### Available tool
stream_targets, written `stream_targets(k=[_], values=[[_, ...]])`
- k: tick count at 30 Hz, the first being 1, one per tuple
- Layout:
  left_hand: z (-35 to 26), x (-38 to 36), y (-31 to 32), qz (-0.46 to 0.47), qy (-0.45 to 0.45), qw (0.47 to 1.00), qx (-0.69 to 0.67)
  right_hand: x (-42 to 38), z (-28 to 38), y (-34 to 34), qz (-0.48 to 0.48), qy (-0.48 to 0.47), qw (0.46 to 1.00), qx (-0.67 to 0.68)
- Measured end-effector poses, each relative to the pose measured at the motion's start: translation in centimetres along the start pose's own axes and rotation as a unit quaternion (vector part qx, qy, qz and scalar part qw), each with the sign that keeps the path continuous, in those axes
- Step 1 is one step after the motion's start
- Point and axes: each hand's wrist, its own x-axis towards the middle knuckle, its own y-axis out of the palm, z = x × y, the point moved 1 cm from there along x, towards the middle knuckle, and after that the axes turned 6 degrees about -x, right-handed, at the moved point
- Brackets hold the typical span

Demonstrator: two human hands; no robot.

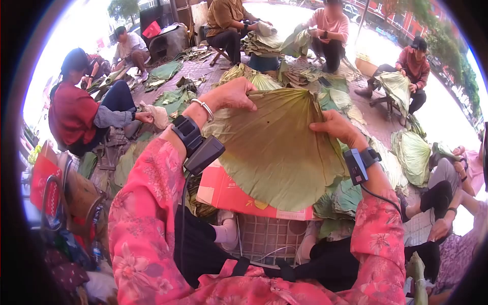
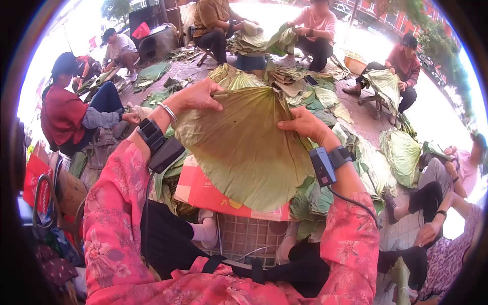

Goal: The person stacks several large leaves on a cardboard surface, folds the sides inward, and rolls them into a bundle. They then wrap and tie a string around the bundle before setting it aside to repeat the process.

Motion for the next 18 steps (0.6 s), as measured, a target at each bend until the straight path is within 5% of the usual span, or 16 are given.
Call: stream_targets(k=[3, 7, 11, 12, 13, 15, 18], values=[[1.4, 2.5, 0.0, 0.037, -0.028, 0.995, 0.094, 4.2, -2.9, -1.9, -0.022, 0.011, 0.988, -0.151], [2.5, 6.7, 0.9, -0.169, -0.041, 0.959, 0.226, 8.6, -3.5, -3.5, -0.219, 0.005, 0.924, -0.314], [2.5, 9.9, 0.7, -0.337, 0.050, 0.896, 0.284, 11.1, -3.1, -5.1, -0.354, -0.139, 0.912, -0.152], [2.6, 9.8, 0.8, -0.357, 0.081, 0.888, 0.278, 10.6, -2.4, -5.1, -0.339, -0.108, 0.915, -0.187], [2.7, 9.6, 1.0, -0.375, 0.113, 0.879, 0.274, 10.5, -3.3, -4.8, -0.369, -0.173, 0.879, -0.246], [3.3, 7.8, 2.6, -0.357, 0.116, 0.877, 0.301, 9.3, -5.3, -3.7, -0.420, -0.298, 0.780, -0.354], [5.4, 2.5, 6.7, -0.307, 0.124, 0.886, 0.325, 4.9, -7.3, 1.3, -0.338, -0.234, 0.778, -0.476]])
